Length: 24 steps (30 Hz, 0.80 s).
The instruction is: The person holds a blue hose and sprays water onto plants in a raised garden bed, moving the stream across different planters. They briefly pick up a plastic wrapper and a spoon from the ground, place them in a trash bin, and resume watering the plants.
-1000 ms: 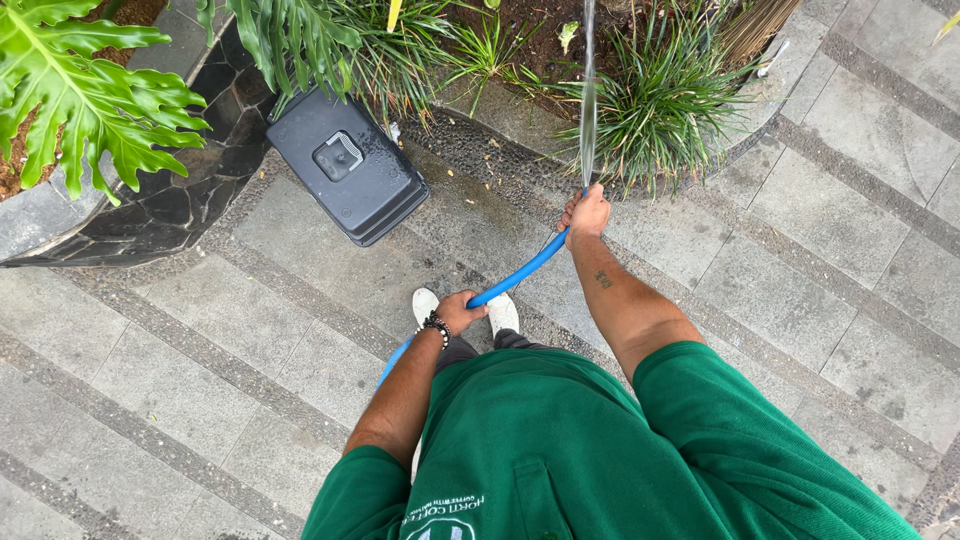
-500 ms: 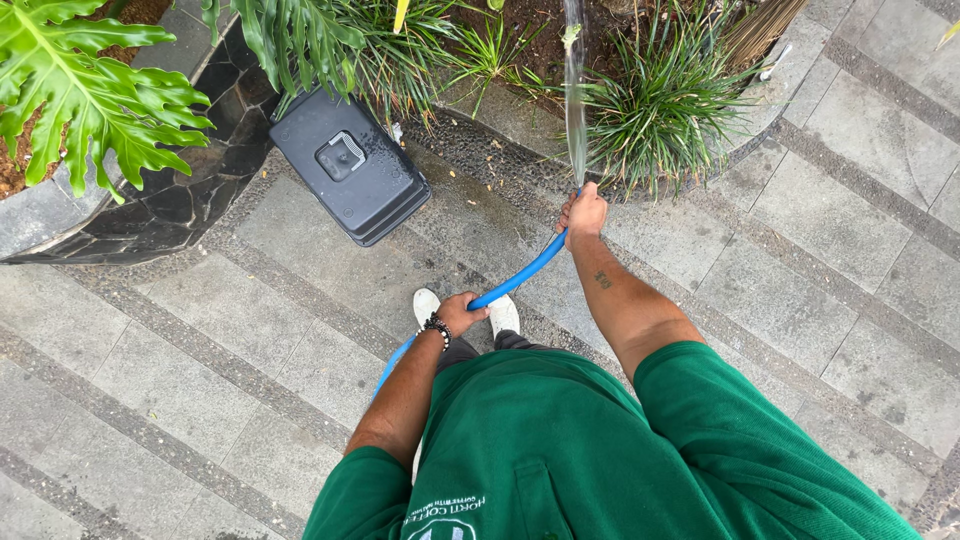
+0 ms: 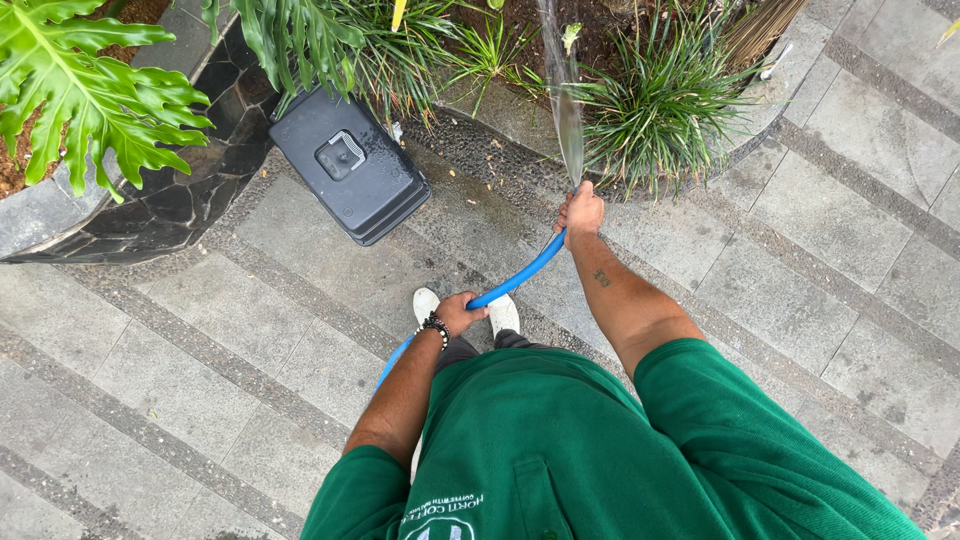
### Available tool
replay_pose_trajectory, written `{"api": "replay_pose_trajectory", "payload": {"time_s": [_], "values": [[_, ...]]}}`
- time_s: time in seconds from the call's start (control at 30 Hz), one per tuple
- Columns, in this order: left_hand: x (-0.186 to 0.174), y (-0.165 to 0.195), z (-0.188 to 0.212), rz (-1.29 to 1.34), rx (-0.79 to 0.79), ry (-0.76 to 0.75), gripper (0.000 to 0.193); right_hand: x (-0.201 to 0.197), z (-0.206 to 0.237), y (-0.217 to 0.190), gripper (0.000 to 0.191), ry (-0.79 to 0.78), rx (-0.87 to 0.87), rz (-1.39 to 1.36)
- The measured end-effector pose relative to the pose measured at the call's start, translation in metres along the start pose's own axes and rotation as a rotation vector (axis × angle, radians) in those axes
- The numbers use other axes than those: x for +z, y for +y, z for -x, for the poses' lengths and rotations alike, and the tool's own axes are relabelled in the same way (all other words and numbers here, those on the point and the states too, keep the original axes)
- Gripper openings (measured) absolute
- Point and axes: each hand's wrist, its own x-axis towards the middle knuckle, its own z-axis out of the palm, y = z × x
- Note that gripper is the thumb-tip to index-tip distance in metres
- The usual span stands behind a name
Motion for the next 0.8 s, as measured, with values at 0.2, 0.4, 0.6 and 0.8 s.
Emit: {"api": "replay_pose_trajectory", "payload": {"time_s": [0.2,0.4,0.6,0.8], "values": [[0.0007,0.0003,0.0009,0.019,0.002,-0.005,0.044,0.0018,0.0019,-0.0012,0.038,0.004,-0.017,0.035],[-0.0009,0.0004,0.0002,0.0,-0.013,-0.015,0.045,0.0027,0.0008,0.0003,0.035,-0.047,-0.07,0.008],[-0.0012,0.0001,0.0,0.03,-0.009,-0.007,0.045,0.0041,0.0,-0.0007,0.037,-0.045,-0.055,-0.002],[0.0005,0.0006,-0.0001,0.02,0.002,0.018,0.044,0.003,0.0012,-0.0012,0.037,-0.039,-0.065,-0.002]]}}
